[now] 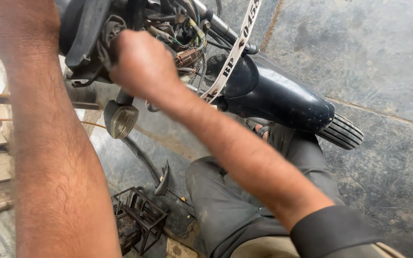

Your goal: The person is seen working on the headlight and wiring of a motorcycle in a service bay.

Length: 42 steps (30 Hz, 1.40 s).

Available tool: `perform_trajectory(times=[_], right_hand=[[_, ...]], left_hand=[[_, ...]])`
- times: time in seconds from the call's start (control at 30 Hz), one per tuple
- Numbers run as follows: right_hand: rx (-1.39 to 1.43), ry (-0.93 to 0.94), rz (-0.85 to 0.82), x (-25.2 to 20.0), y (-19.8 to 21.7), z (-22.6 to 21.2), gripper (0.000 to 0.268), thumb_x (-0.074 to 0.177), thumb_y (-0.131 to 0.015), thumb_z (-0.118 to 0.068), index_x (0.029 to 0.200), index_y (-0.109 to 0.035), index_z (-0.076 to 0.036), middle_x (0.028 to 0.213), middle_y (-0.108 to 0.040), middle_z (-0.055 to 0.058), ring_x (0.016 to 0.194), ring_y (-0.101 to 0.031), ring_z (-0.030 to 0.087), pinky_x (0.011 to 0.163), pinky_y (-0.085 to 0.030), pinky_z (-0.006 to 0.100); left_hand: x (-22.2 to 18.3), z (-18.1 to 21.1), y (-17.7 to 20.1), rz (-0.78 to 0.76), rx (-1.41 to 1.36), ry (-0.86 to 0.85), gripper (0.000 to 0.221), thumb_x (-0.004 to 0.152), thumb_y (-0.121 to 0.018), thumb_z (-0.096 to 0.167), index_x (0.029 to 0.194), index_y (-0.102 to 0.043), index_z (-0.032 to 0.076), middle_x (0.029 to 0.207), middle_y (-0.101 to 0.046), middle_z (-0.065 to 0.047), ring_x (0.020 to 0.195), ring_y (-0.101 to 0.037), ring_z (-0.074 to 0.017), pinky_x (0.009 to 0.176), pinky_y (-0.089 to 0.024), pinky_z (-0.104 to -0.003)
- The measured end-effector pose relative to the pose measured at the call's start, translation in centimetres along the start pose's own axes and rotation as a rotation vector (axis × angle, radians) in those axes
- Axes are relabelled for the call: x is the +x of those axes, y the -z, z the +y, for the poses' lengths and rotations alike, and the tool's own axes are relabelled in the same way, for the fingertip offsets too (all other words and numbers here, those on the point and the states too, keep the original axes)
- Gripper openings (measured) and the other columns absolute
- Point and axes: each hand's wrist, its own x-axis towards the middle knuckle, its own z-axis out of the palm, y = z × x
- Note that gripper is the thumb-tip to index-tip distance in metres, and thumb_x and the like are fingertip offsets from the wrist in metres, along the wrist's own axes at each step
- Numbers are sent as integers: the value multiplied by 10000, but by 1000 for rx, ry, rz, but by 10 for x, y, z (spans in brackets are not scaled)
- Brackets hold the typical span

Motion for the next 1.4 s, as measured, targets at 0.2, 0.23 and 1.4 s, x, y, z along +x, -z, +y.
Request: perform_trajectory(times=[0.2,0.23,1.4], right_hand=[[180,127,189,9,-20,21,296,902,-617,-150,1154,-748,-66,995,-804,108,872,-792,225,873,-649,410],[154,99,152,1,-22,8,302,918,-614,-160,1175,-736,-59,977,-802,120,854,-789,226,857,-636,409],[1098,-228,-283,12,17,8,646,915,-490,-13,1518,-287,-120,888,-660,168,468,-613,128,315,-488,267]], left_hand=[[10,-5,-55,7,-53,18,278,1033,-502,74,827,-662,169,578,-550,-5,428,-472,-166,379,-393,-332],[9,-14,-64,73,112,-109,298,1032,-497,65,798,-644,176,573,-518,49,412,-452,-89,343,-378,-246],[16,61,-1,340,-156,-301,91,987,-685,139,958,-744,77,753,-652,-3,619,-570,-92,548,-437,-248]])
